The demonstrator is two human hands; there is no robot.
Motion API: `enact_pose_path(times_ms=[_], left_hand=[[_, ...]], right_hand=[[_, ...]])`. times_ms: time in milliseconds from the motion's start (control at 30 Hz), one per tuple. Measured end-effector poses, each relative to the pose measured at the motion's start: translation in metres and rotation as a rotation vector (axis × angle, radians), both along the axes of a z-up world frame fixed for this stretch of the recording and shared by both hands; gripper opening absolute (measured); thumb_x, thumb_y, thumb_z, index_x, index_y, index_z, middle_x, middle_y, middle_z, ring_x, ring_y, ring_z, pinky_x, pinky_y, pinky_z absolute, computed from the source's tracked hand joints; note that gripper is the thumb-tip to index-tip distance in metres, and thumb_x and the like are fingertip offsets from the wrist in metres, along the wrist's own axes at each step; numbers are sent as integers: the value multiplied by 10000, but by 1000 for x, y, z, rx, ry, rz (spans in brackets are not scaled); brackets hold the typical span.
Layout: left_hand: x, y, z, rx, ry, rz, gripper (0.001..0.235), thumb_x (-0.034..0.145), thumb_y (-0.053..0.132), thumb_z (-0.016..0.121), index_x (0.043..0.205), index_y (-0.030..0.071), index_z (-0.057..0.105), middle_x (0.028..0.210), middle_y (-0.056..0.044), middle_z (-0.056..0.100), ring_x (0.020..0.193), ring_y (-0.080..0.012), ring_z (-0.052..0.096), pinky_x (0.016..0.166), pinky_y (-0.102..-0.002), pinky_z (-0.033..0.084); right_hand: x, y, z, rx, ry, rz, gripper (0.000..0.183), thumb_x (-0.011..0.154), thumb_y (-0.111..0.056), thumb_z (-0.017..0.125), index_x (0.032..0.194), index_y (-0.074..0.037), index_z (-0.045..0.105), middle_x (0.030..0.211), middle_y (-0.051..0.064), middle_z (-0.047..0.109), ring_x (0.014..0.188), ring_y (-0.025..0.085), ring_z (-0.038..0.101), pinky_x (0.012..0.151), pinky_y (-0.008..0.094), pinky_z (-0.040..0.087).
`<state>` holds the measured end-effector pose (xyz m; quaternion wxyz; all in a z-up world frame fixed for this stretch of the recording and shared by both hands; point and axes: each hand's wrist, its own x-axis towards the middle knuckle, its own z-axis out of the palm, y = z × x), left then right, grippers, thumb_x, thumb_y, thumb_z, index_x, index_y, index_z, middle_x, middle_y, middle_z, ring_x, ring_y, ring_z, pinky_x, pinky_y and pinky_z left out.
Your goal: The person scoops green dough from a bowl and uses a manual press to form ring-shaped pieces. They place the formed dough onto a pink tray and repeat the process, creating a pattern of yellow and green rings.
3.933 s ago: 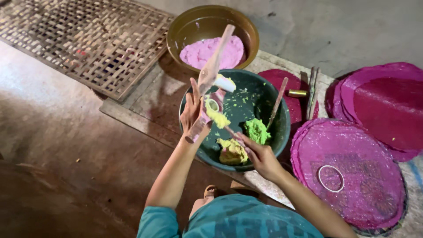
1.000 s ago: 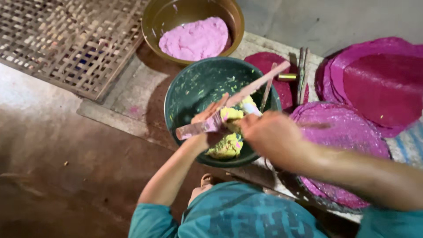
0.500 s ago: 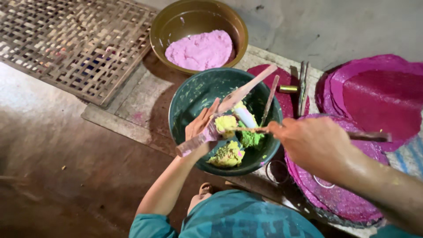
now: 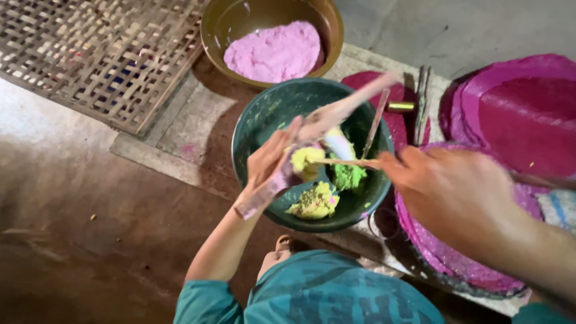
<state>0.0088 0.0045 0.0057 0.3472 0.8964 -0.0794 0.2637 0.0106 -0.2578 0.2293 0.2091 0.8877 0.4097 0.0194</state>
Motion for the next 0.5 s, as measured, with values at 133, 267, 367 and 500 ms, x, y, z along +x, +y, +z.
enact_pose_path(times_ms=[133,267,367,500], left_hand=[[-3,-20,5,23,4,-79,1098,688,346,877,1606,140,312,1158,-129,647,1030,-327,662,833,-389,573],[2,-29,-11,26,61,-99,993,756,249,838,1615,148,350,1285,-125,644,1066,-305,661,866,-367,588],[14,-12,-24,-484,257,19,630,992,318,717,1593,260,538,1447,-31,711,1101,-192,764,908,-297,602],[29,14,-29,103,-183,215,625,818,242,818,1387,232,559,1537,-131,532,1204,-296,644,960,-375,581]], right_hand=[[-4,30,-75,-161,-226,191,250,854,-163,601,1092,-122,662,737,0,647,572,144,679,425,267,502],[-7,52,-92,-24,-198,204,136,853,-154,587,946,-73,644,738,11,646,625,177,682,515,301,524],[-10,28,-55,-2,-48,30,201,906,-128,550,1074,-118,660,813,40,682,615,175,709,439,319,548],[-6,-3,-47,301,-101,-244,368,1049,-249,551,1376,-102,637,1113,104,757,652,161,716,410,296,513]])
